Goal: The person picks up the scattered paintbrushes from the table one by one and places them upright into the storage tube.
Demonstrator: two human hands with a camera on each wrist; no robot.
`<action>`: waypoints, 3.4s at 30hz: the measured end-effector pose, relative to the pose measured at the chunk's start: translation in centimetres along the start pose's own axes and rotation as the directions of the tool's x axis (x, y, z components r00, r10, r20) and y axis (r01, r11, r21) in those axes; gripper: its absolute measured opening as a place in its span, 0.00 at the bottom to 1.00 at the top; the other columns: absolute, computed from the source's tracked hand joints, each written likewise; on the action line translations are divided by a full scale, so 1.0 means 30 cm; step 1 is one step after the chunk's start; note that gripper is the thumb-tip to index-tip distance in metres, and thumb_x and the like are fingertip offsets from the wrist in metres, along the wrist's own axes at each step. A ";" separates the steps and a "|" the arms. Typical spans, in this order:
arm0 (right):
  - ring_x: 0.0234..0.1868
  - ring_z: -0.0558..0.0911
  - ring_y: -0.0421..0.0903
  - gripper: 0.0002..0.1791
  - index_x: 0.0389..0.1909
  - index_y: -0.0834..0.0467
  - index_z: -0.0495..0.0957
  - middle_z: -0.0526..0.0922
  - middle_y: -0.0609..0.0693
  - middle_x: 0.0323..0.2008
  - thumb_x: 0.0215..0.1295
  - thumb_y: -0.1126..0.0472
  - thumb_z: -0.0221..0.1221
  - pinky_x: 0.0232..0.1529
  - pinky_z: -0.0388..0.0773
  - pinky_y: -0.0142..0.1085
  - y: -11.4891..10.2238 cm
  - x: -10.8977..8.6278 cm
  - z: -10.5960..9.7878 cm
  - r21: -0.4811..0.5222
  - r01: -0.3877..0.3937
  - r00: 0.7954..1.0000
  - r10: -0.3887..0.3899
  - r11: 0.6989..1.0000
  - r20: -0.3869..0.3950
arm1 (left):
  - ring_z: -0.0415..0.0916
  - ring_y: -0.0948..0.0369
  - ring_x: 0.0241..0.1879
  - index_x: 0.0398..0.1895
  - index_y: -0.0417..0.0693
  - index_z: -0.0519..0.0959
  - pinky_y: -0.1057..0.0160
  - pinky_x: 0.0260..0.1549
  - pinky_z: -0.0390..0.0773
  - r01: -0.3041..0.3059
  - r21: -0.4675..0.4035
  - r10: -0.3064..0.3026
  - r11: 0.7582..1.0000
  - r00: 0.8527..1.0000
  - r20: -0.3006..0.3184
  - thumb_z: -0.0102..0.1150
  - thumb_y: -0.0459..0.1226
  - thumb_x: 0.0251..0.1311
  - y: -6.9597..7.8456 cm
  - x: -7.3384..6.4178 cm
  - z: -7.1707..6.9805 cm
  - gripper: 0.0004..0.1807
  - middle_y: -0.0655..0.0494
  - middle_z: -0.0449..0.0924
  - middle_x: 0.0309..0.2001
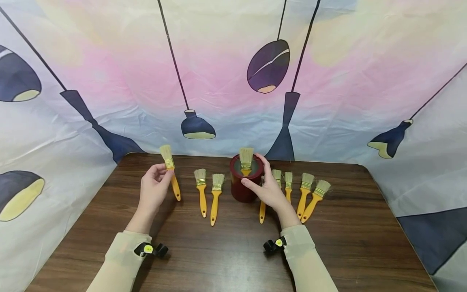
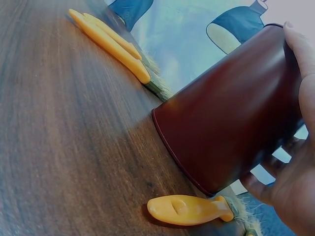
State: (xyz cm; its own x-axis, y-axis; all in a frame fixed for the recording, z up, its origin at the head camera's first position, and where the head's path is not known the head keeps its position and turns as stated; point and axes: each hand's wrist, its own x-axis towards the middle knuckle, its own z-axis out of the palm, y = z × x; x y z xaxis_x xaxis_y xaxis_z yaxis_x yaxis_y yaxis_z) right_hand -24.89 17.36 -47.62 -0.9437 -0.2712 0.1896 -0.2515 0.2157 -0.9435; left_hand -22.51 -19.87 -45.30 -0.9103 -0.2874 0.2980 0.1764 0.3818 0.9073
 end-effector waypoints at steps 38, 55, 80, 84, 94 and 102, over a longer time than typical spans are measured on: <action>0.83 0.62 0.56 0.50 0.86 0.47 0.56 0.61 0.54 0.84 0.70 0.56 0.74 0.79 0.59 0.65 -0.030 0.000 0.001 -0.049 0.050 0.996 -0.053 0.998 -0.074 | 0.90 0.49 0.41 0.54 0.42 0.78 0.54 0.42 0.88 -0.236 -0.097 0.255 0.967 0.900 0.355 0.63 0.38 0.78 0.424 0.099 0.392 0.10 0.46 0.89 0.46; 0.76 0.68 0.59 0.50 0.87 0.46 0.55 0.61 0.53 0.84 0.71 0.57 0.73 0.72 0.67 0.62 -0.027 0.000 0.000 -0.065 0.062 0.996 -0.066 0.996 -0.066 | 0.81 0.50 0.45 0.46 0.42 0.86 0.49 0.50 0.82 -0.367 0.070 0.312 0.927 0.863 0.397 0.69 0.41 0.73 0.309 0.049 0.437 0.10 0.47 0.86 0.46; 0.81 0.63 0.62 0.51 0.87 0.46 0.53 0.58 0.55 0.85 0.73 0.55 0.72 0.75 0.65 0.65 -0.026 -0.006 0.001 -0.054 0.028 0.998 -0.031 0.998 -0.055 | 0.85 0.55 0.46 0.59 0.48 0.85 0.52 0.50 0.86 -0.197 -0.012 0.185 0.980 0.896 0.405 0.73 0.43 0.72 0.263 0.021 0.440 0.17 0.53 0.87 0.53; 0.81 0.64 0.62 0.51 0.87 0.46 0.52 0.58 0.55 0.85 0.73 0.55 0.72 0.76 0.63 0.66 -0.025 -0.008 0.001 -0.052 0.032 0.998 -0.035 0.998 -0.053 | 0.85 0.56 0.46 0.60 0.49 0.85 0.52 0.48 0.86 -0.190 -0.041 0.190 0.981 0.898 0.398 0.72 0.45 0.72 0.261 0.019 0.427 0.19 0.53 0.87 0.52; 0.84 0.59 0.60 0.50 0.87 0.46 0.53 0.58 0.55 0.85 0.72 0.55 0.72 0.79 0.58 0.67 -0.026 -0.007 0.002 -0.054 0.029 0.998 -0.032 0.998 -0.053 | 0.87 0.53 0.48 0.67 0.49 0.82 0.50 0.44 0.87 -0.169 -0.083 0.187 0.982 0.923 0.336 0.72 0.44 0.72 0.259 0.033 0.333 0.24 0.45 0.87 0.55; 0.84 0.59 0.58 0.50 0.87 0.45 0.53 0.57 0.55 0.85 0.72 0.55 0.73 0.78 0.61 0.66 -0.024 -0.003 0.003 -0.053 0.030 0.998 -0.033 0.998 -0.052 | 0.87 0.51 0.47 0.68 0.49 0.81 0.49 0.45 0.84 -0.172 0.011 0.162 0.985 0.946 0.281 0.73 0.44 0.70 0.190 0.037 0.226 0.25 0.47 0.88 0.53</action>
State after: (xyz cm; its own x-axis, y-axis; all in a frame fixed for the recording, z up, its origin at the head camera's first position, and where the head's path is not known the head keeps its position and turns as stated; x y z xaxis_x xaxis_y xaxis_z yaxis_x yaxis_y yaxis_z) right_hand -24.61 17.16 -46.98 -0.9448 -0.2289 0.2345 -0.2910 0.2570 -0.9216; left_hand -25.05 -12.04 -41.80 -0.9377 0.0370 0.3456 0.3264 0.4350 0.8392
